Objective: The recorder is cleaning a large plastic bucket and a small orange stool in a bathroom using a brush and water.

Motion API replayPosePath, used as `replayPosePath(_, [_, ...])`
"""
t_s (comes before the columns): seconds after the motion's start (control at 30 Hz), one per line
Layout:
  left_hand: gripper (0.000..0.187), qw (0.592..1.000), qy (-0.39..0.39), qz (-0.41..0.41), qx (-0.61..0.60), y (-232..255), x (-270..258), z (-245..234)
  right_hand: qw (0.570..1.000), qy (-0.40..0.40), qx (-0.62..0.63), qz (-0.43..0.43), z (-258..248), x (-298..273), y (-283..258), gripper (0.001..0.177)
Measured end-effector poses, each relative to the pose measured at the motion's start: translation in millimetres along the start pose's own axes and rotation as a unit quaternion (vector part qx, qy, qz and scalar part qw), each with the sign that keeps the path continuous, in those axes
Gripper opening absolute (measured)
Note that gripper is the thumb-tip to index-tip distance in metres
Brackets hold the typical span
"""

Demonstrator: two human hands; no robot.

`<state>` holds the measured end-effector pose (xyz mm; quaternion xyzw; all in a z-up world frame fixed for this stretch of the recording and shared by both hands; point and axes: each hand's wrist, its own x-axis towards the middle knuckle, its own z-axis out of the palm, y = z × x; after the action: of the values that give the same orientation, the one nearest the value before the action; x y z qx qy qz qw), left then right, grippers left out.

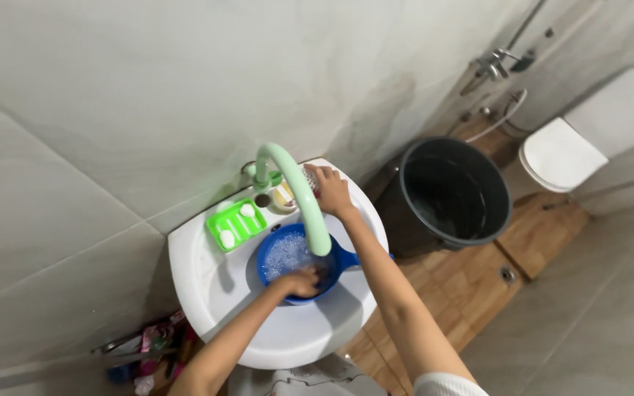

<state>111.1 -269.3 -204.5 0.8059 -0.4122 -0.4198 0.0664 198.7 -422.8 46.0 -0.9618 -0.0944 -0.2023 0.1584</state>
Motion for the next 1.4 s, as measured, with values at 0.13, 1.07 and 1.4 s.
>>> replayPosePath(0.13, [0.07, 0.992, 0.056, -0.113, -0.024, 15, -52, -49, 0.98, -0.124, -0.048, 0.146, 40, -14, 33, 0.083])
replayPosePath(1.07, [0.081, 0.6, 0.253, -0.133, -0.747, 11, -156, -36, 0.899, -0.403, -0.005, 0.17, 155, -158, -51, 0.116])
replayPosePath(1.4, [0.074, 0.672, 0.314, -0.089, -0.665, 113, -192, -105, 0.952, -0.245, 0.031, 0.178, 6, -160, -32, 0.096])
